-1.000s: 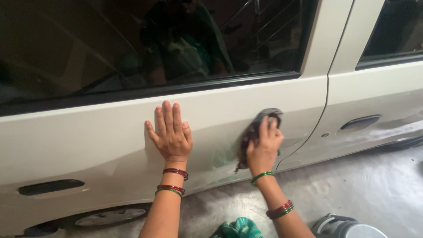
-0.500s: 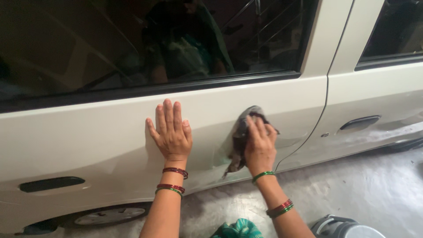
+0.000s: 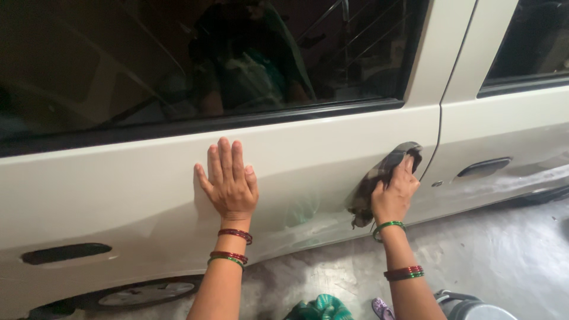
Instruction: The person wipes the exterior of a white car with a cloth, starting at the rear taillight area and moving along the roofline, window trim, and side door panels. The cloth is used continuously to clean the painted surfaces and window edges.
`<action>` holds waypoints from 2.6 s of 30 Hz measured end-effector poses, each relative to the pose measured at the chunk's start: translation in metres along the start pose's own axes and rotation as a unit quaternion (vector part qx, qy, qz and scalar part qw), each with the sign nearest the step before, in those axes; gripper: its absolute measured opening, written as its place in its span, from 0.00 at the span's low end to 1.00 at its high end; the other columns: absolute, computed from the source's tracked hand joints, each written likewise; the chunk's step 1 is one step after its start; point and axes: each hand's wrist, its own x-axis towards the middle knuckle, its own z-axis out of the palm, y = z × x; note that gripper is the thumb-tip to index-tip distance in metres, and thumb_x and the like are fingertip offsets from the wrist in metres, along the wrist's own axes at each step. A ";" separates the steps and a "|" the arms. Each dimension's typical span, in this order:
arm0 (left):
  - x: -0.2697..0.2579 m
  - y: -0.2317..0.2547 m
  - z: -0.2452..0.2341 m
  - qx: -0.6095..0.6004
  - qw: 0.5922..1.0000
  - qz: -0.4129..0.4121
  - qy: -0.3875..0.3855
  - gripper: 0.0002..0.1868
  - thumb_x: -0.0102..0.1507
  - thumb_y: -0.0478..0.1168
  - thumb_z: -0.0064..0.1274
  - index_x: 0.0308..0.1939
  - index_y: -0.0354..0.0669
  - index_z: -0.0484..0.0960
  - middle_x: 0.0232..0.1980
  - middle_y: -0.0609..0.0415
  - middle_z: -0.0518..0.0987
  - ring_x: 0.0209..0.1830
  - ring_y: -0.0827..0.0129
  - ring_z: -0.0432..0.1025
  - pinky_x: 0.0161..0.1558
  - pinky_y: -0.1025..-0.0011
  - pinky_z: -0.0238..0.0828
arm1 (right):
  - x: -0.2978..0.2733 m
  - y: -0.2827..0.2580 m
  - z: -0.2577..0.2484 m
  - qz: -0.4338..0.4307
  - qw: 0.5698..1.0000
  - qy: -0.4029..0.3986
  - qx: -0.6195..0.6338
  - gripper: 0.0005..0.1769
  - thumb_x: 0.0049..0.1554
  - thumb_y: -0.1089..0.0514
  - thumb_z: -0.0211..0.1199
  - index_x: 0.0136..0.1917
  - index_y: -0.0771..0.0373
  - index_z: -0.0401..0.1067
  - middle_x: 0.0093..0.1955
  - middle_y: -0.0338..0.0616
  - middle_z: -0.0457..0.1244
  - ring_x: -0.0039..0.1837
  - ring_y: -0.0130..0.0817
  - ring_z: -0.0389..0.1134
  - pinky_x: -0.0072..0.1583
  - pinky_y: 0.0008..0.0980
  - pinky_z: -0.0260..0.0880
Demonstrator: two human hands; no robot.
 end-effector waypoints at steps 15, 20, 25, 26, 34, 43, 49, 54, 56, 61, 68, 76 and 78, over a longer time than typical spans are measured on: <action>-0.001 0.001 0.001 0.003 1.000 -0.005 -0.005 0.28 0.75 0.48 0.29 0.80 0.54 0.59 0.83 0.55 0.57 0.84 0.61 0.49 0.80 0.47 0.33 | -0.028 -0.063 -0.003 -0.044 0.999 -0.023 0.007 0.43 0.48 0.67 0.65 0.76 0.69 0.58 0.79 0.62 0.52 0.65 0.60 0.56 0.67 0.46 0.60; 0.000 0.001 0.000 0.009 1.000 -0.002 -0.006 0.28 0.75 0.48 0.30 0.80 0.53 0.60 0.83 0.54 0.58 0.84 0.60 0.50 0.80 0.47 0.33 | -0.044 -0.101 -0.010 -0.097 0.994 -0.037 0.014 0.36 0.52 0.65 0.65 0.73 0.65 0.62 0.78 0.57 0.53 0.64 0.59 0.57 0.66 0.47 0.62; 0.001 0.001 -0.001 -0.006 1.000 -0.007 -0.011 0.28 0.75 0.47 0.31 0.80 0.53 0.61 0.83 0.55 0.58 0.84 0.61 0.50 0.80 0.47 0.33 | -0.060 -0.123 -0.015 -0.157 0.985 -0.064 0.037 0.33 0.53 0.66 0.62 0.72 0.61 0.65 0.76 0.55 0.56 0.65 0.60 0.58 0.60 0.46 0.68; 0.001 0.001 -0.002 -0.009 1.000 -0.007 -0.011 0.28 0.75 0.47 0.31 0.80 0.53 0.61 0.83 0.54 0.58 0.84 0.60 0.50 0.80 0.47 0.32 | -0.059 -0.123 -0.016 -0.165 0.984 -0.060 0.033 0.33 0.53 0.67 0.61 0.73 0.61 0.65 0.76 0.54 0.56 0.65 0.59 0.58 0.61 0.45 0.68; 0.001 -0.001 -0.002 -0.002 1.000 -0.005 -0.019 0.29 0.75 0.48 0.32 0.80 0.53 0.61 0.83 0.55 0.57 0.84 0.61 0.49 0.80 0.47 0.33 | -0.039 -0.091 -0.019 -0.142 0.988 -0.053 0.020 0.38 0.51 0.72 0.59 0.74 0.56 0.66 0.76 0.45 0.58 0.66 0.54 0.61 0.63 0.42 0.68; 0.000 0.001 0.000 0.002 1.000 -0.005 -0.004 0.28 0.74 0.47 0.31 0.80 0.53 0.62 0.83 0.55 0.59 0.83 0.60 0.51 0.80 0.47 0.34 | 0.003 -0.018 -0.014 -0.051 0.999 0.008 0.004 0.44 0.45 0.74 0.61 0.75 0.64 0.62 0.81 0.55 0.53 0.70 0.59 0.57 0.71 0.44 0.59; -0.001 0.001 0.000 0.000 1.000 0.000 0.006 0.28 0.74 0.47 0.31 0.79 0.52 0.63 0.82 0.54 0.60 0.83 0.60 0.52 0.80 0.46 0.34 | 0.000 -0.015 -0.011 -0.014 0.999 -0.002 0.032 0.46 0.46 0.73 0.62 0.78 0.63 0.58 0.81 0.57 0.51 0.68 0.61 0.55 0.70 0.46 0.58; 0.000 0.000 0.000 0.004 1.000 0.003 0.007 0.28 0.74 0.47 0.31 0.79 0.52 0.63 0.82 0.54 0.60 0.83 0.60 0.52 0.80 0.46 0.34 | -0.009 -0.036 -0.009 -0.031 0.999 -0.003 0.014 0.45 0.46 0.72 0.63 0.77 0.66 0.59 0.81 0.59 0.51 0.67 0.61 0.56 0.69 0.47 0.58; -0.001 0.001 0.000 0.001 1.000 0.000 0.005 0.28 0.74 0.47 0.31 0.79 0.52 0.63 0.82 0.54 0.60 0.83 0.59 0.52 0.80 0.46 0.35 | -0.016 -0.049 -0.009 -0.038 0.999 -0.012 0.008 0.44 0.46 0.71 0.63 0.76 0.67 0.60 0.81 0.60 0.51 0.66 0.61 0.56 0.69 0.47 0.59; -0.002 0.001 0.000 -0.010 1.000 0.000 0.004 0.28 0.74 0.47 0.32 0.79 0.52 0.63 0.82 0.54 0.60 0.83 0.59 0.52 0.80 0.46 0.35 | -0.035 -0.092 -0.010 -0.068 0.997 -0.025 0.014 0.39 0.49 0.68 0.64 0.74 0.68 0.62 0.80 0.60 0.52 0.65 0.60 0.57 0.67 0.47 0.62; -0.001 0.001 -0.002 -0.034 0.999 0.002 -0.003 0.28 0.75 0.48 0.32 0.79 0.52 0.62 0.82 0.54 0.59 0.83 0.60 0.51 0.79 0.46 0.34 | -0.064 -0.149 -0.006 -0.111 0.993 -0.045 -0.003 0.33 0.52 0.64 0.62 0.72 0.64 0.64 0.78 0.57 0.54 0.65 0.62 0.57 0.64 0.48 0.64; 0.003 0.003 -0.015 -0.078 0.996 0.005 -0.044 0.29 0.74 0.45 0.38 0.81 0.50 0.59 0.83 0.54 0.56 0.85 0.60 0.47 0.80 0.47 0.29 | -0.098 -0.193 0.000 -0.159 0.981 -0.103 0.028 0.34 0.51 0.64 0.61 0.72 0.60 0.64 0.76 0.58 0.54 0.67 0.67 0.55 0.62 0.51 0.65; 0.003 0.002 -0.021 -0.103 0.993 0.008 -0.058 0.30 0.73 0.43 0.41 0.81 0.50 0.58 0.84 0.53 0.55 0.85 0.60 0.46 0.80 0.47 0.28 | -0.098 -0.193 0.001 -0.175 0.980 -0.082 0.041 0.33 0.53 0.64 0.61 0.73 0.60 0.64 0.76 0.57 0.55 0.67 0.64 0.56 0.63 0.50 0.65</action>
